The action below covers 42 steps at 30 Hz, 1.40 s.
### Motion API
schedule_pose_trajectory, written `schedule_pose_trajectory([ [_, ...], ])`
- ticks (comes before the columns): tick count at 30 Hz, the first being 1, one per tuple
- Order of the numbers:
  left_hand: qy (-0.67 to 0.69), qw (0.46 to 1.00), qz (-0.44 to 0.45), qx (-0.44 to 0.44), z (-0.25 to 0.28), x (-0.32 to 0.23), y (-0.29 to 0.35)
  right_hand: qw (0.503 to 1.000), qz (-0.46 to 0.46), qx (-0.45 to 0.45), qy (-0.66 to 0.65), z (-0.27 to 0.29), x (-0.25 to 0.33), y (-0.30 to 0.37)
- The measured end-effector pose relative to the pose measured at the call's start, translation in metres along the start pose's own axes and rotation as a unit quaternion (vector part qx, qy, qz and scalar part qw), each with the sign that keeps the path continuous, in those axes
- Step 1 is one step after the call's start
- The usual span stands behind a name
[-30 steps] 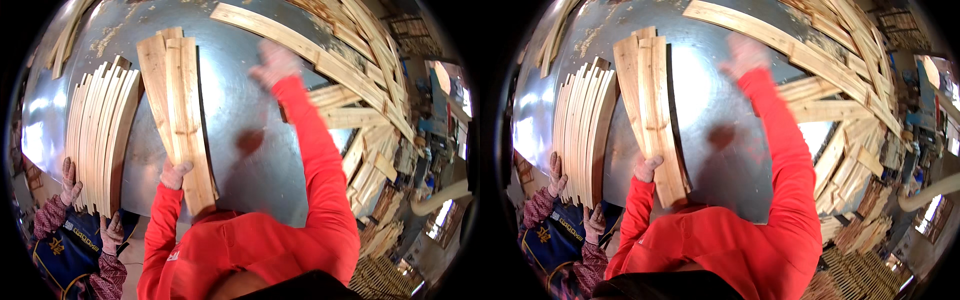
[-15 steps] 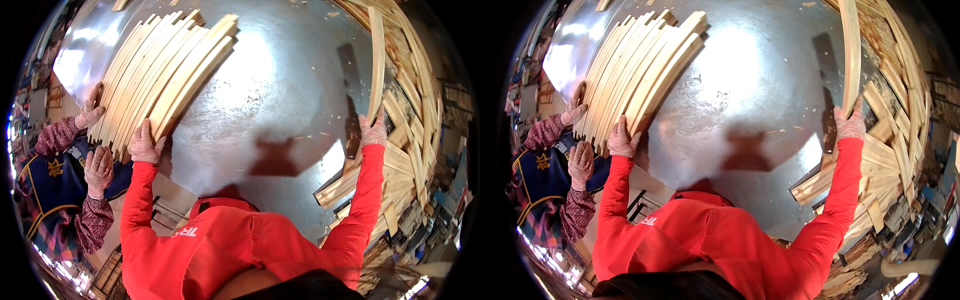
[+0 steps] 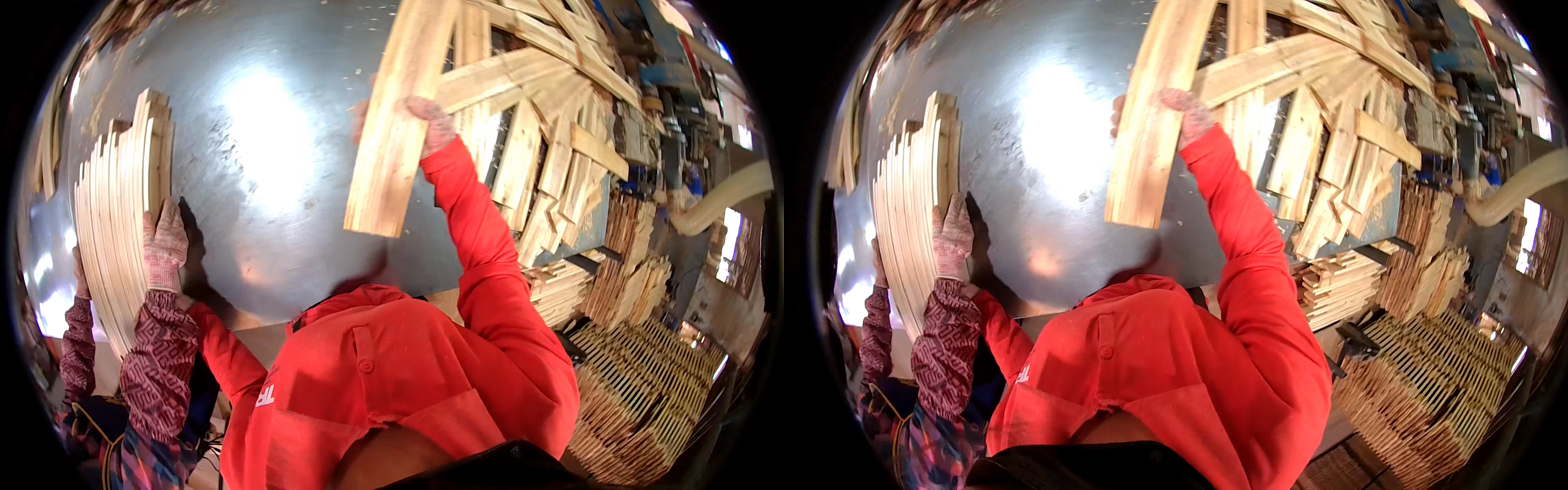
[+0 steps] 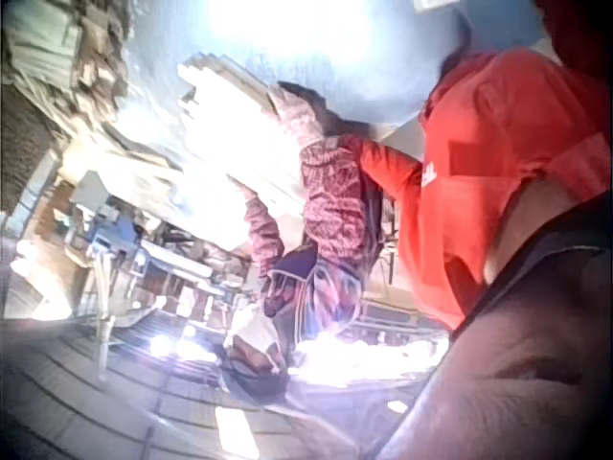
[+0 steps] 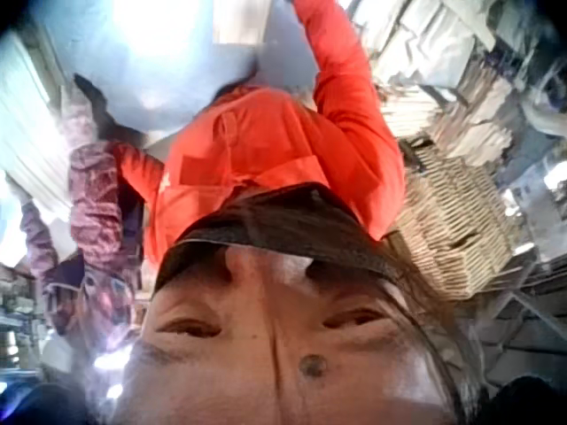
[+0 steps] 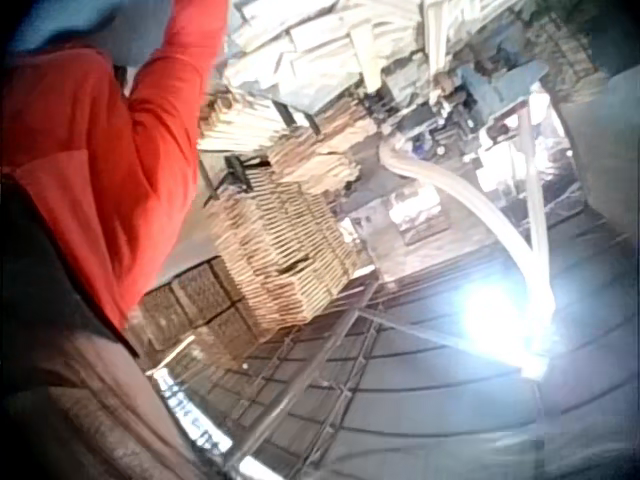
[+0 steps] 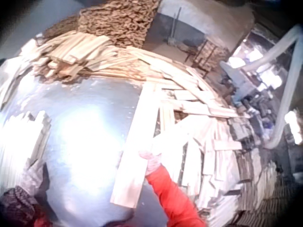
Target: The person sorts wooden planks on a metal table, picking them up one by one and stacking them into a neat pile. The person handles the wood by hand, organizing the pieces from a scattered pile into a structured stack.
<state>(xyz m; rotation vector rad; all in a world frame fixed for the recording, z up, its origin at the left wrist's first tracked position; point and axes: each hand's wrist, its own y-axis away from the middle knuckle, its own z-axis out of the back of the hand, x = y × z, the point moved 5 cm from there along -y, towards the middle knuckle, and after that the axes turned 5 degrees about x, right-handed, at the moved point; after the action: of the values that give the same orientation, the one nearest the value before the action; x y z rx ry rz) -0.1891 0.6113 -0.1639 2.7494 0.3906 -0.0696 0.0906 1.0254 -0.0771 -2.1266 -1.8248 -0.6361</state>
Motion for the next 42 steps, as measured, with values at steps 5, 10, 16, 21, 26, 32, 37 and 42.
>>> schedule_pose_trajectory([
  [5,-0.164,0.978,-0.016,-0.126,0.002,0.004,-0.039,0.985,-0.004,-0.14,0.102,0.049,-0.024,0.064],
  [10,-0.94,0.304,-0.042,0.152,-0.04,0.3,-0.091,0.791,-0.085,-0.158,0.585,0.04,-0.033,0.05],
  [16,-0.799,0.54,-0.047,-0.26,-0.139,0.276,-0.181,0.535,-0.137,-0.708,0.441,0.137,0.116,0.132],
  [21,-0.919,0.337,-0.068,-0.194,-0.259,0.333,-0.306,0.739,0.065,-0.51,0.434,0.226,0.086,0.118],
  [26,-0.971,0.17,-0.021,-0.169,-0.231,0.387,-0.346,0.816,0.054,-0.407,0.407,0.183,0.05,0.124],
  [32,-0.955,0.251,0.018,-0.156,-0.196,0.353,-0.27,0.73,-0.169,-0.391,0.534,0.114,-0.002,0.137],
  [37,-0.831,0.534,0.014,-0.151,-0.129,0.306,-0.188,0.572,0.019,-0.265,0.776,0.103,0.105,0.116],
  [42,-0.365,0.921,0.071,-0.12,-0.074,0.296,-0.123,0.133,-0.186,-0.109,0.967,0.093,0.181,-0.013],
])
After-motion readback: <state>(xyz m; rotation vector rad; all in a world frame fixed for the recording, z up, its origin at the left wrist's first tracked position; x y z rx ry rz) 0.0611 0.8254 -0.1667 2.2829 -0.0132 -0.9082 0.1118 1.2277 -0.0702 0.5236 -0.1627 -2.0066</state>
